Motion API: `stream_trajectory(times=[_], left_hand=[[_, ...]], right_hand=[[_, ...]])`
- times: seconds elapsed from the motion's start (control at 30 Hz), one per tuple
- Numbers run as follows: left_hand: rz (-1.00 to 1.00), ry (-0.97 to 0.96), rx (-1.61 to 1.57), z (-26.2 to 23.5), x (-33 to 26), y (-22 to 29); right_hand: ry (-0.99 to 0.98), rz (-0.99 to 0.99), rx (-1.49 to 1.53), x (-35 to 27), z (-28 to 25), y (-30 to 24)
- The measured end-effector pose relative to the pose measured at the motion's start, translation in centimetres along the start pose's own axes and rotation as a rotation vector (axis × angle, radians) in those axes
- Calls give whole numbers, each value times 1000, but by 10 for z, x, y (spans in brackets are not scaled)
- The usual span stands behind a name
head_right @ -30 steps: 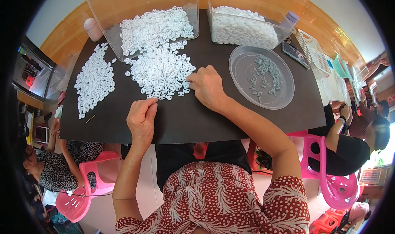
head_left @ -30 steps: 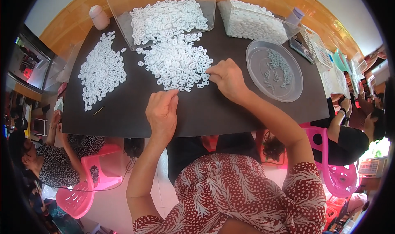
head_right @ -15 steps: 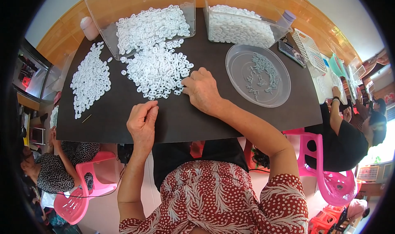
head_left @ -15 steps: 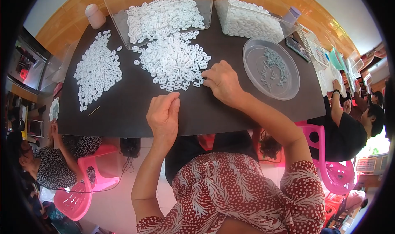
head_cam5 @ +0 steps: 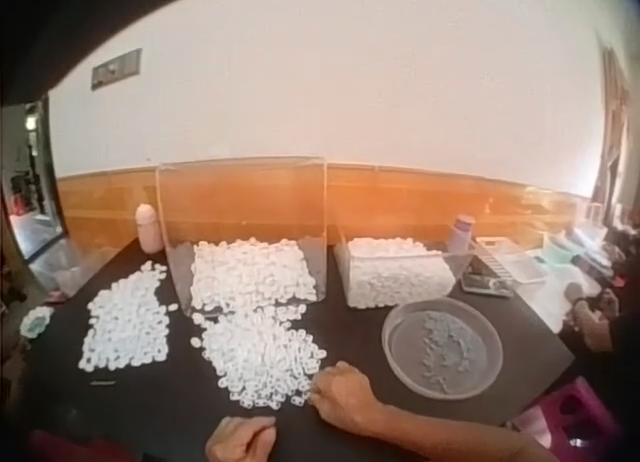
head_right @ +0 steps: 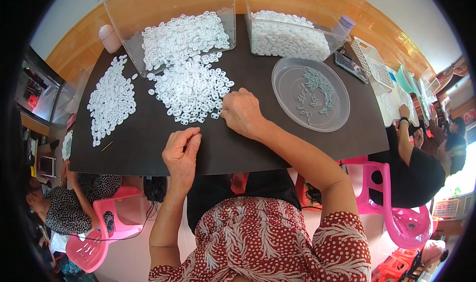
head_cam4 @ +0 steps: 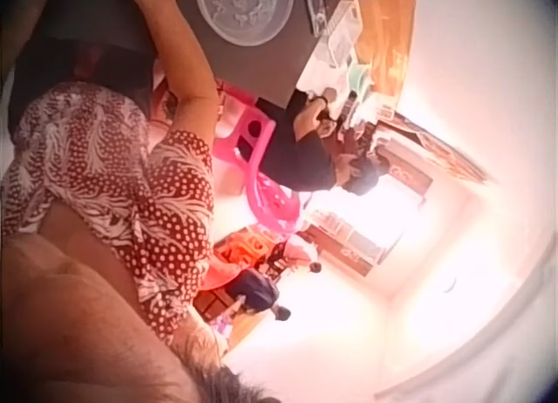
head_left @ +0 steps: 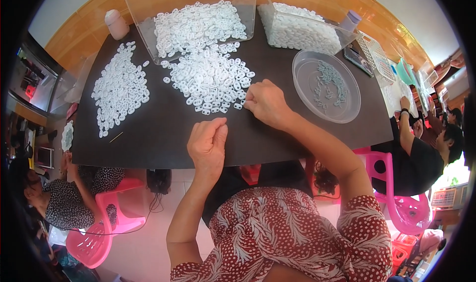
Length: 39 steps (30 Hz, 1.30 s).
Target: Manually assembling small white plastic components by inserting small pins into them.
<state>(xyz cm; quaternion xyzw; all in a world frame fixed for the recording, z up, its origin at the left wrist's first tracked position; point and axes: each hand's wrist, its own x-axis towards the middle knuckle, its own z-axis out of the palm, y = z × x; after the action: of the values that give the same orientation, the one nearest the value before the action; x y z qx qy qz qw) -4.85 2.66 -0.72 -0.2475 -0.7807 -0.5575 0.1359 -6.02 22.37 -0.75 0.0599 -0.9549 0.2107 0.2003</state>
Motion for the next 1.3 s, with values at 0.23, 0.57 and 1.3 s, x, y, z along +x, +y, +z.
stream_trajectory(times=[0.23,0.57,1.3], left_hand=[[-181,43,-197,9,-4,5],[-570,158,-801,21,0,19],[-645,-82,-986,10,4,21]], right_hand=[[-159,363,603,-9,-19,-24],[-89,416,1066,-24,-23,-45],[-208,527,183,-87,-162,98]])
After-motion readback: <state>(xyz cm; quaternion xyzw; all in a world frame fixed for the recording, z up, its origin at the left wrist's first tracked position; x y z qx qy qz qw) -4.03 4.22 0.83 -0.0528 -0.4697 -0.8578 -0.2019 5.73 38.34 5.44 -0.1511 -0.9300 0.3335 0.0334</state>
